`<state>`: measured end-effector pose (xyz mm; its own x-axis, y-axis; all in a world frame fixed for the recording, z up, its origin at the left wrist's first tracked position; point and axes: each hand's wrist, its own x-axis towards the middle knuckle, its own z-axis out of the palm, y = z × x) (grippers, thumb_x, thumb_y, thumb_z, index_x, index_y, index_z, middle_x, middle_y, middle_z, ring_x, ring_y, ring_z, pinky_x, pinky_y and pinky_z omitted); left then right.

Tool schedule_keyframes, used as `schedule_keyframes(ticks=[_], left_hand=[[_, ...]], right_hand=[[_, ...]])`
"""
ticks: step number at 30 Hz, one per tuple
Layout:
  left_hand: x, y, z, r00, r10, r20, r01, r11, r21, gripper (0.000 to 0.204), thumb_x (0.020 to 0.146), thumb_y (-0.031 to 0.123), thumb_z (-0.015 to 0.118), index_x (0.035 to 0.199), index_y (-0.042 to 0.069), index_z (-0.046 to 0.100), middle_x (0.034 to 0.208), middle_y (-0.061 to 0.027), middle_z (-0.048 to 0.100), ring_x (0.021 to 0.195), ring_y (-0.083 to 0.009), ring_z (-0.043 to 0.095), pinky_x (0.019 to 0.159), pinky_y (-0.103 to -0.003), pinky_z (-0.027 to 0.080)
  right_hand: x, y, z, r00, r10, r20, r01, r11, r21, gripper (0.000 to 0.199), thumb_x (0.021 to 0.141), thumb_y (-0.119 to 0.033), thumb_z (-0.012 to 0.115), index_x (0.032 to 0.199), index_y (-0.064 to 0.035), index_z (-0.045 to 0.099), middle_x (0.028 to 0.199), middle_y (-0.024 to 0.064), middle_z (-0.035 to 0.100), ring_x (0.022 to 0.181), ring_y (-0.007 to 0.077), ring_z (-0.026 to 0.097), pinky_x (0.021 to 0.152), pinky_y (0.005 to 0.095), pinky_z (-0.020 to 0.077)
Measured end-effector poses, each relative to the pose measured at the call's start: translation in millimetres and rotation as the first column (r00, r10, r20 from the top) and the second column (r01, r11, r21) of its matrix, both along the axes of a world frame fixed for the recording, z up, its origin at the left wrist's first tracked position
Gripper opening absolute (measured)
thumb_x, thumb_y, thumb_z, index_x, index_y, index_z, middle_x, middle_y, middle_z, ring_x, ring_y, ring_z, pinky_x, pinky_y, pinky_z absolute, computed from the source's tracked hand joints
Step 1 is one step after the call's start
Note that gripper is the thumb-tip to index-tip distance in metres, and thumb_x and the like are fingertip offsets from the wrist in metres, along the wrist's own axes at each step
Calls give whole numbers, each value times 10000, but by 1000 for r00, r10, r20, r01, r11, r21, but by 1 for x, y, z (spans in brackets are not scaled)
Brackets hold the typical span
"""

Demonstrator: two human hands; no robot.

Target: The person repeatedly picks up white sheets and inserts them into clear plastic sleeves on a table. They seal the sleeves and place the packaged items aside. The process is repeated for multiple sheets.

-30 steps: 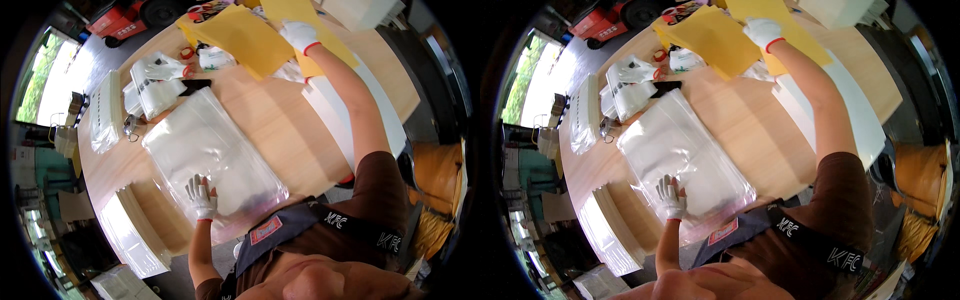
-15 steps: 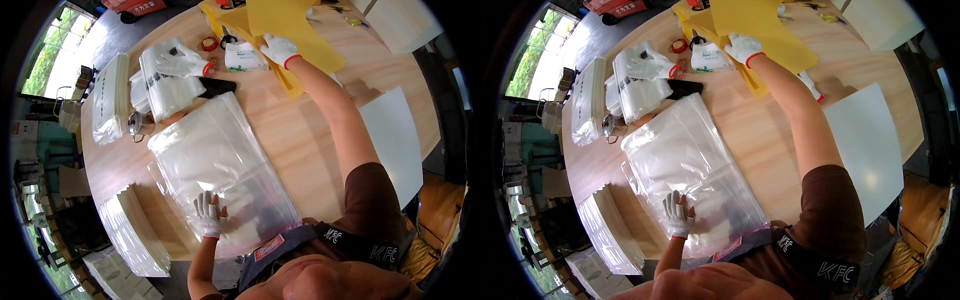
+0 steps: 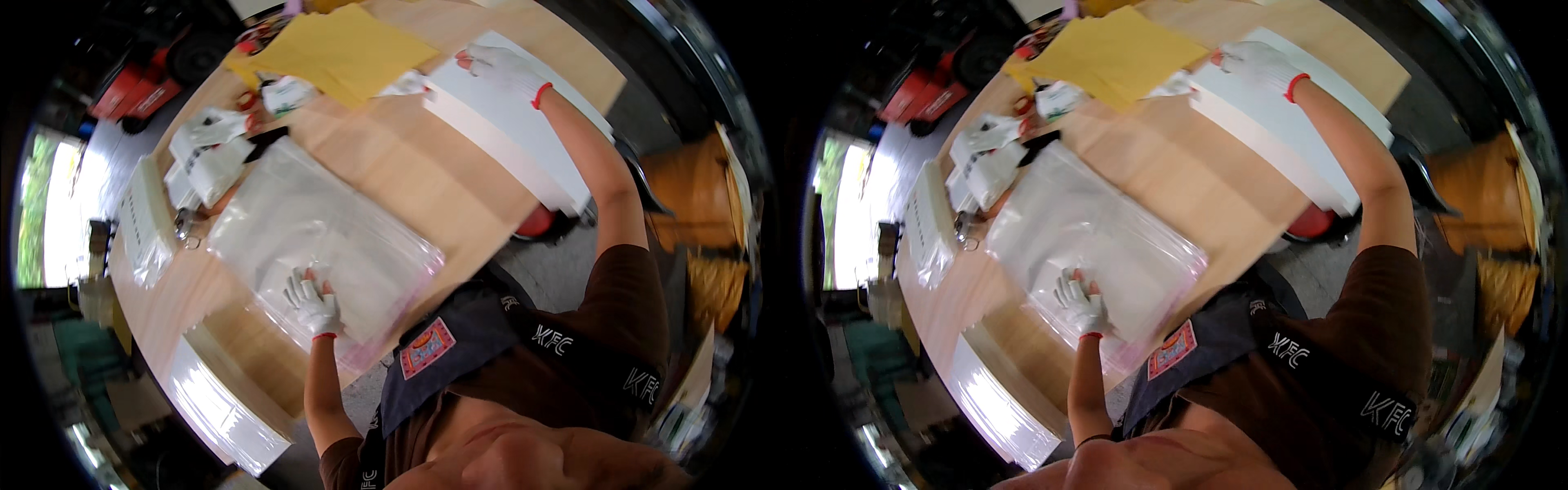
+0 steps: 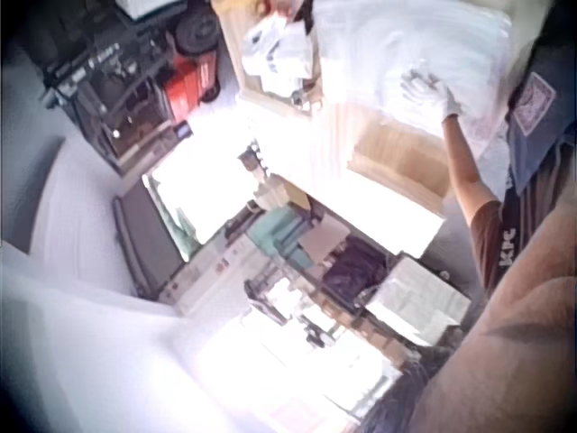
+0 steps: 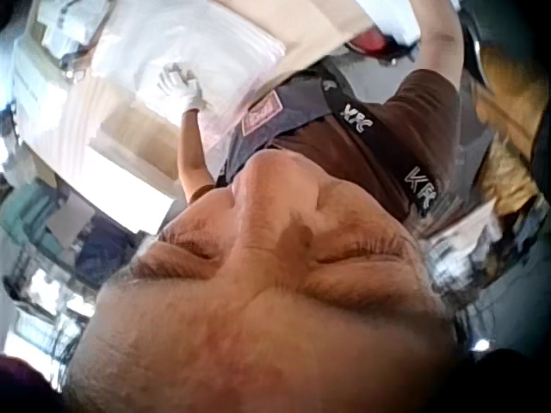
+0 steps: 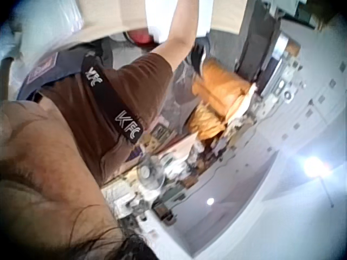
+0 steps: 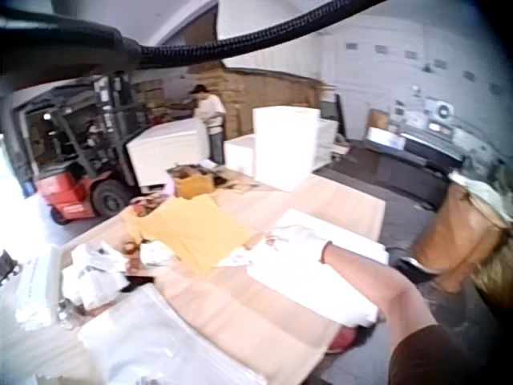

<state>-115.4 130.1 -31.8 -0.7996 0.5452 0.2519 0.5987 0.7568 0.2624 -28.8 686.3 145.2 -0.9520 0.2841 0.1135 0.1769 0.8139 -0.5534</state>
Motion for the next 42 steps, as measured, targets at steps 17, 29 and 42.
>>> schedule_keyframes(ticks=[17, 29, 42], left_hand=[[-33, -22, -9, 987, -153, 54, 138, 966, 221, 350, 852, 134, 569, 1164, -5, 494, 1239, -167, 496, 1207, -331, 412, 967, -430, 366], [101, 112, 85, 945, -327, 0, 300, 869, 393, 421, 796, -3, 605, 1205, 28, 510, 1265, -139, 509, 1208, -295, 440, 969, -374, 388], [187, 334, 49, -274, -652, 707, -304, 756, 579, 655, 916, 518, 419, 1336, 22, 339, 1247, -187, 486, 1014, -293, 574, 859, -404, 487]], right_hand=[[300, -81, -83, 561, -713, 421, 576, -29, -817, 339, 893, -325, 500, 1056, -32, 450, 769, 124, 610, 499, 117, 502, 389, 243, 371], [289, -76, -75, 569, -644, 512, 134, -541, -830, 286, 881, -261, 518, 1002, -6, 472, 829, 103, 620, 561, 130, 589, 454, 188, 521], [284, -65, -78, 669, -661, 340, 257, -224, -940, 173, 822, -282, 651, 804, -152, 538, 530, -72, 393, 340, 38, 246, 292, 219, 155]])
